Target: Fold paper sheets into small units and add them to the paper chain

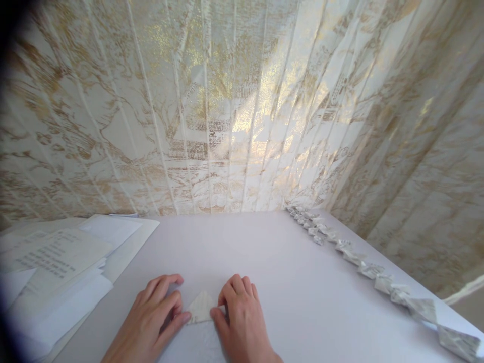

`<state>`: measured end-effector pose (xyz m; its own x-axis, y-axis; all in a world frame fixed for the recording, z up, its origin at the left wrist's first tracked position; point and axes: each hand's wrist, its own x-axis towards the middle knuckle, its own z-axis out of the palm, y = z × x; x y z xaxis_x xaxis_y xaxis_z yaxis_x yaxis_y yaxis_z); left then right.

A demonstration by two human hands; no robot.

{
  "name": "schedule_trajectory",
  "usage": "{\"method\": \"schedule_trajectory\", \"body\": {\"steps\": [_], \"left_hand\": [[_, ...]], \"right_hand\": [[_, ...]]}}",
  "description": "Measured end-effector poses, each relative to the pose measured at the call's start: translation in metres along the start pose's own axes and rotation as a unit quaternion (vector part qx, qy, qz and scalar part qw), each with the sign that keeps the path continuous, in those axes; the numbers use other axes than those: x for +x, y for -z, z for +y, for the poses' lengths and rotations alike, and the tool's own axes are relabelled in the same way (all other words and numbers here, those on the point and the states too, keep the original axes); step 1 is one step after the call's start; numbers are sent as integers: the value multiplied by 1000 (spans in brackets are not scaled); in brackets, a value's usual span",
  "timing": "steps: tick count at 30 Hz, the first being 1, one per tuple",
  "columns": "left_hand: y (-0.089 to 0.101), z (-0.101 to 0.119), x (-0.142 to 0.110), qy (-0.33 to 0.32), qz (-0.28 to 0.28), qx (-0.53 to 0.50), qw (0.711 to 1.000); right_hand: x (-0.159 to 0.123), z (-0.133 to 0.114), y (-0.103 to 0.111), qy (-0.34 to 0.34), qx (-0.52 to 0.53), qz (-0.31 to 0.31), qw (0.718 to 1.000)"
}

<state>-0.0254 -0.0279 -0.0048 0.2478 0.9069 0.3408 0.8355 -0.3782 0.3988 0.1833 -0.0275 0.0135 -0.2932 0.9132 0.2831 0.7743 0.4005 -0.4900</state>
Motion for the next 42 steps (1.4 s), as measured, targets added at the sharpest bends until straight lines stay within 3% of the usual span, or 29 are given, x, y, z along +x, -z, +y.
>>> {"method": "schedule_trajectory", "body": {"steps": [3, 7, 10, 19, 26, 34, 42], "left_hand": [[-2, 2, -2, -3, 13, -5, 1000], [-6, 1, -3, -7, 19, 0, 1000], [-8, 0, -3, -5, 34, 14, 999], [-1, 7, 0, 5, 13, 6, 1000], [6, 1, -4, -21, 0, -48, 999], [6, 3, -3, -3, -26, -42, 999], [6, 8, -2, 17, -25, -27, 999]], "right_hand": [[-1, 0, -1, 99, -28, 3, 995], [-1, 0, -2, 242, -65, -19, 968], [0, 0, 0, 292, -89, -35, 952], [-1, -5, 4, 275, -111, -66, 953], [-1, -2, 0, 260, -79, -50, 961], [-1, 0, 1, 238, -46, -54, 969], [-4, -6, 4, 237, -79, -60, 966]]}}
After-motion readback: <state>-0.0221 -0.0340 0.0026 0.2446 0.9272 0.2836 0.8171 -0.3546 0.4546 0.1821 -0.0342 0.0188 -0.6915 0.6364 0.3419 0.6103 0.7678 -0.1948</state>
